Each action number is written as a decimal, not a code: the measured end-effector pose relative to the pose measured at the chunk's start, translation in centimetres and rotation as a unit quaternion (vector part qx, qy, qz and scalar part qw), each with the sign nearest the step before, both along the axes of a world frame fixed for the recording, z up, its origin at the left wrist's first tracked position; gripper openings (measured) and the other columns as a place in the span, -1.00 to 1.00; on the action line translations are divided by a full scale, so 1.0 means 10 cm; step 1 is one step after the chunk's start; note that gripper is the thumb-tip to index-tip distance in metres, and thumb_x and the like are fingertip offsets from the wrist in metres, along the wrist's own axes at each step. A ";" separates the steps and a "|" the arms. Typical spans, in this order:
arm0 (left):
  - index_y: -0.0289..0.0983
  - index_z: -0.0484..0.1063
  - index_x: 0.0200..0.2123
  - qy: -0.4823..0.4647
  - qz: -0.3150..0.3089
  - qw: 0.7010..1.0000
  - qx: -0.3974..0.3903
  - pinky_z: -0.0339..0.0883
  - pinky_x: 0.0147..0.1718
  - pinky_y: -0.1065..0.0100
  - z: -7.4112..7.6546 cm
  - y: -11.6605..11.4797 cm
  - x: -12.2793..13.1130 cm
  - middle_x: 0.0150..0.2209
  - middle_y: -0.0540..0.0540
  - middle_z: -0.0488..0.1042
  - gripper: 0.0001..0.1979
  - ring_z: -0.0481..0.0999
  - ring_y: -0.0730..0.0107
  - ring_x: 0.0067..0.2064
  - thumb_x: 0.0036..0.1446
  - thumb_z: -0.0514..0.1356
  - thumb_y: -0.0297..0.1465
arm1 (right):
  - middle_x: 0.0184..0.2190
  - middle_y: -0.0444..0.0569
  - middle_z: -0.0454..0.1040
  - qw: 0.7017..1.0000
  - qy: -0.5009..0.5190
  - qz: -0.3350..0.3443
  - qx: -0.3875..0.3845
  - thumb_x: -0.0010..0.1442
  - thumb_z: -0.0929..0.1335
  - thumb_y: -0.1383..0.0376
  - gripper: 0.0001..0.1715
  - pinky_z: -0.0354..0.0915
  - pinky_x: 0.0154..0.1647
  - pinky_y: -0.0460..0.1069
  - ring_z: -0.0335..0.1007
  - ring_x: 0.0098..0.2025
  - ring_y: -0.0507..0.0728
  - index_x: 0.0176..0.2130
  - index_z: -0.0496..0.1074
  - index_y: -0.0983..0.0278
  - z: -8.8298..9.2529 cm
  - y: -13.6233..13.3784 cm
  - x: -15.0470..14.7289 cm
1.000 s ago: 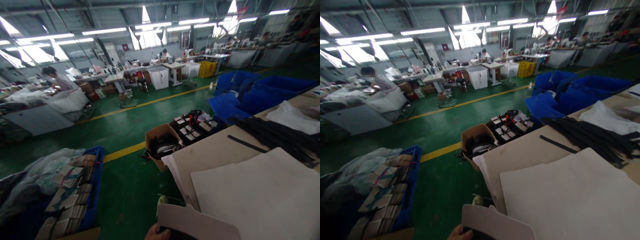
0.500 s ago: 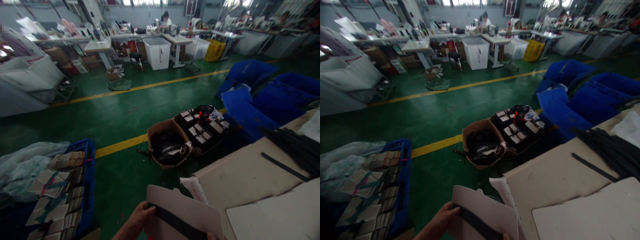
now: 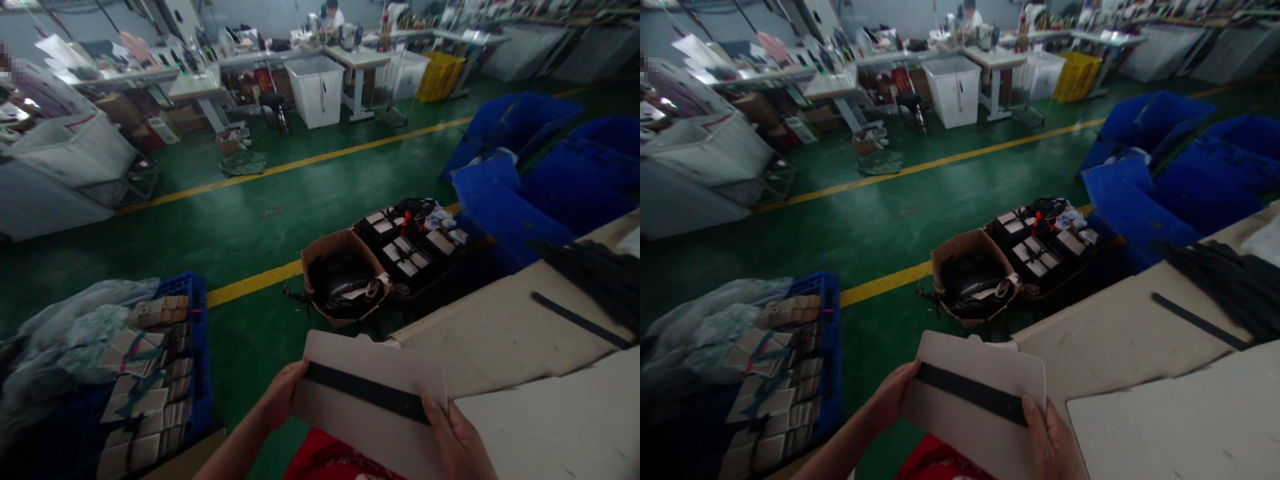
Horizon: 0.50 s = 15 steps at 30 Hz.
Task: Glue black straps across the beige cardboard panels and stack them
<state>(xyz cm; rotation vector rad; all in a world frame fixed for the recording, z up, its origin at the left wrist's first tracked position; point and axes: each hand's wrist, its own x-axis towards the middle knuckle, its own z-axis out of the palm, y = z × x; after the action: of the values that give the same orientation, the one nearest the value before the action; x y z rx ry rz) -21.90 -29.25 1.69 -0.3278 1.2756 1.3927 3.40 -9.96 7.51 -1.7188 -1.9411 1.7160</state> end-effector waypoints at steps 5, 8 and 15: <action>-0.38 0.53 -0.24 -0.002 -0.012 1.000 0.015 0.45 -0.42 0.33 0.11 0.21 0.05 -0.35 -0.19 0.63 -0.49 0.61 0.20 -0.39 -0.03 0.39 -0.03 | 0.11 0.13 0.48 0.997 0.059 -0.049 -0.012 0.17 0.23 -0.25 -0.13 0.19 0.24 0.04 0.34 0.18 0.29 0.13 0.41 0.33 0.10 0.07 0.04; -0.35 0.51 -0.22 0.024 -0.055 0.998 0.009 0.45 -0.42 0.33 0.10 0.26 0.12 -0.36 -0.16 0.63 -0.53 0.60 0.22 -0.41 -0.08 0.45 -0.14 | 0.09 0.14 0.48 0.994 0.096 -0.026 -0.051 0.18 0.23 -0.25 -0.14 0.24 0.18 0.05 0.38 0.14 0.29 0.14 0.40 0.32 0.13 0.09 0.11; -0.35 0.47 -0.20 0.056 -0.061 0.993 -0.089 0.48 -0.38 0.24 0.22 0.31 0.27 -0.35 -0.22 0.64 -0.45 0.63 0.06 -0.35 -0.21 0.51 -0.17 | -0.04 0.15 0.56 0.986 0.144 0.035 -0.073 0.15 0.31 -0.13 -0.28 0.24 0.16 0.12 0.39 0.09 0.33 0.08 0.46 0.31 0.08 0.14 0.21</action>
<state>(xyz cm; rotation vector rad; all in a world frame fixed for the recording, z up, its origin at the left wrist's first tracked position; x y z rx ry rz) -19.17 -26.10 3.91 -0.2904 1.4918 1.2113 5.47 -8.58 8.33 -1.3590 -1.8083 2.0443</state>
